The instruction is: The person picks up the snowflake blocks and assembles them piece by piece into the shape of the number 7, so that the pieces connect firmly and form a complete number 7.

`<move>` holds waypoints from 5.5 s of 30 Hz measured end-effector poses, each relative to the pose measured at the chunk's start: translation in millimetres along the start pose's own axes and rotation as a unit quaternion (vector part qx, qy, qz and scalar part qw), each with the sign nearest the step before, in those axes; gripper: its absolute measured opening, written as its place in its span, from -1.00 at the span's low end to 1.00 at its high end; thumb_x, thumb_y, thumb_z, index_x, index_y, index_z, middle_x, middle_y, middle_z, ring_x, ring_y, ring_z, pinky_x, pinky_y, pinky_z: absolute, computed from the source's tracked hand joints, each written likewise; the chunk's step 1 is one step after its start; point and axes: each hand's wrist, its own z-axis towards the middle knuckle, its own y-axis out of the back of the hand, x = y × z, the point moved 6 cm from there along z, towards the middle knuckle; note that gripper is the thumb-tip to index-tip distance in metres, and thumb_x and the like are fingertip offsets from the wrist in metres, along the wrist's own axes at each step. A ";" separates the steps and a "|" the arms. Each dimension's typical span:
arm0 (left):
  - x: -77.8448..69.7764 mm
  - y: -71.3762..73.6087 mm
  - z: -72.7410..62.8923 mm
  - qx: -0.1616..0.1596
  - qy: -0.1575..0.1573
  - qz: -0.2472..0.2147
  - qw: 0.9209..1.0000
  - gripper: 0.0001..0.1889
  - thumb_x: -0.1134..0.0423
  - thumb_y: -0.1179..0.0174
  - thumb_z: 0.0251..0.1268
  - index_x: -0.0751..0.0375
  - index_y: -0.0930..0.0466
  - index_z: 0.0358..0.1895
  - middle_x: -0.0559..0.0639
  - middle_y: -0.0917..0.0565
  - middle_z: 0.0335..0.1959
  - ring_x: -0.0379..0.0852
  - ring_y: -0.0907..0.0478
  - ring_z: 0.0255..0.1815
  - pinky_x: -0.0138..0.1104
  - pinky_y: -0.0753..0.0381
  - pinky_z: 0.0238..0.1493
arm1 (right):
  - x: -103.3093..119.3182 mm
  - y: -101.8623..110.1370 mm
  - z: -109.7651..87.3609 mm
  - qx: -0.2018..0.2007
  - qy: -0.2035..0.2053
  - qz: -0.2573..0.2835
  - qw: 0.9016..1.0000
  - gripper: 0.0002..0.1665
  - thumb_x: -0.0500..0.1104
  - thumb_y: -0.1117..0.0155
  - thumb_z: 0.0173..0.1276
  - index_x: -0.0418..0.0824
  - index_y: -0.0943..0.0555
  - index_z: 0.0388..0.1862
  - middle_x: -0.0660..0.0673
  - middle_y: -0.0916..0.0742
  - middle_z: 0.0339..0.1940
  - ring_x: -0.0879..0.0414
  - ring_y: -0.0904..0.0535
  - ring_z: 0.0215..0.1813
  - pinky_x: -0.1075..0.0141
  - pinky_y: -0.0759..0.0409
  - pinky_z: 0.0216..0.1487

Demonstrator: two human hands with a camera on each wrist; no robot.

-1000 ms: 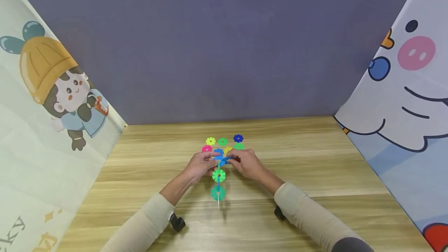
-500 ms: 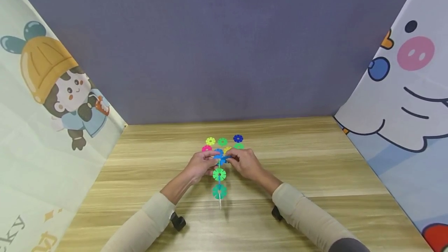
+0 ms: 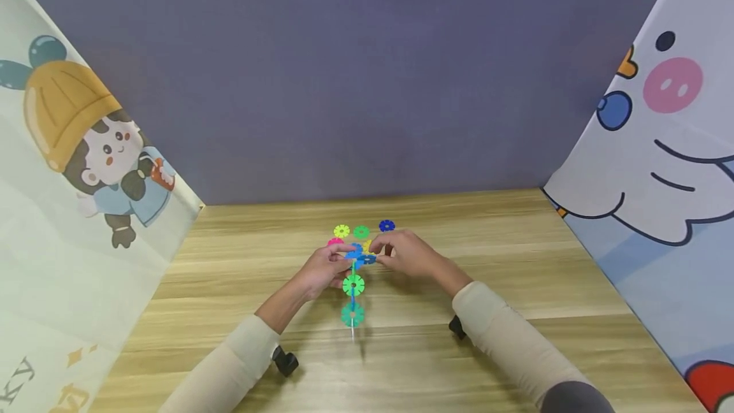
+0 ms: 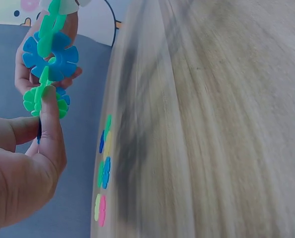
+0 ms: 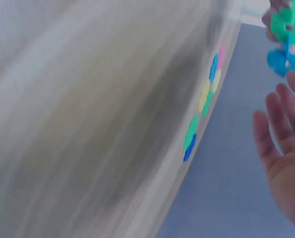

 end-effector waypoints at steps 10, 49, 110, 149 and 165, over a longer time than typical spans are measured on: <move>4.1 2.7 -2.1 -0.005 0.009 0.003 1.000 -0.58 0.32 -0.20 0.46 0.21 -0.50 0.34 0.04 -0.59 -0.24 -0.15 -0.62 -0.35 -0.36 -0.70 -0.40 | -34.3 0.7 12.4 -0.026 -0.093 -0.057 0.994 -0.77 -0.16 -0.34 0.45 -0.18 -0.73 0.03 -0.01 -0.79 -0.18 0.20 -0.64 -0.25 0.34 -0.64 -0.26; 7.0 5.0 -4.1 0.000 0.017 0.001 1.000 -0.61 0.33 -0.17 0.48 0.20 -0.51 0.31 0.02 -0.59 -0.26 -0.15 -0.61 -0.35 -0.31 -0.75 -0.34 | -78.3 -19.8 22.5 -0.013 -0.256 -0.085 0.963 -0.53 -0.04 -0.40 0.38 -0.32 -0.57 0.10 -0.19 -0.68 -0.07 0.02 -0.58 -0.22 0.10 -0.63 -0.14; 8.6 1.6 -11.6 -0.017 0.004 -0.013 1.000 -0.61 0.41 -0.20 0.44 0.23 -0.54 0.29 -0.07 -0.45 -0.33 -0.18 -0.65 -0.40 -0.39 -0.71 -0.43 | -21.5 -42.9 -28.5 -0.058 -0.266 0.388 0.881 -0.81 -0.39 -0.19 0.46 -0.40 -0.39 -0.06 -0.31 -0.78 -0.37 0.13 -0.68 -0.44 0.30 -0.76 -0.28; 4.2 11.3 -12.8 -0.026 -0.007 -0.018 0.999 -0.59 0.38 -0.17 0.46 0.26 -0.51 0.32 -0.08 -0.44 -0.31 -0.17 -0.62 -0.39 -0.43 -0.63 -0.50 | -33.3 -20.1 -1.9 -0.047 -0.246 0.293 0.923 -0.67 -0.09 -0.10 0.62 -0.38 -0.56 -0.01 -0.10 -0.69 -0.29 -0.09 -0.58 -0.25 0.14 -0.61 -0.25; 8.8 14.3 -18.9 -0.026 0.000 -0.001 1.000 -0.65 0.32 -0.19 0.46 0.15 -0.58 0.26 -0.04 -0.53 -0.34 -0.17 -0.63 -0.40 -0.33 -0.70 -0.45 | -32.4 -35.4 26.8 -0.020 -0.152 -0.054 0.987 -0.72 -0.16 -0.31 0.47 -0.31 -0.70 0.04 -0.10 -0.76 -0.28 0.14 -0.64 -0.27 0.19 -0.67 -0.17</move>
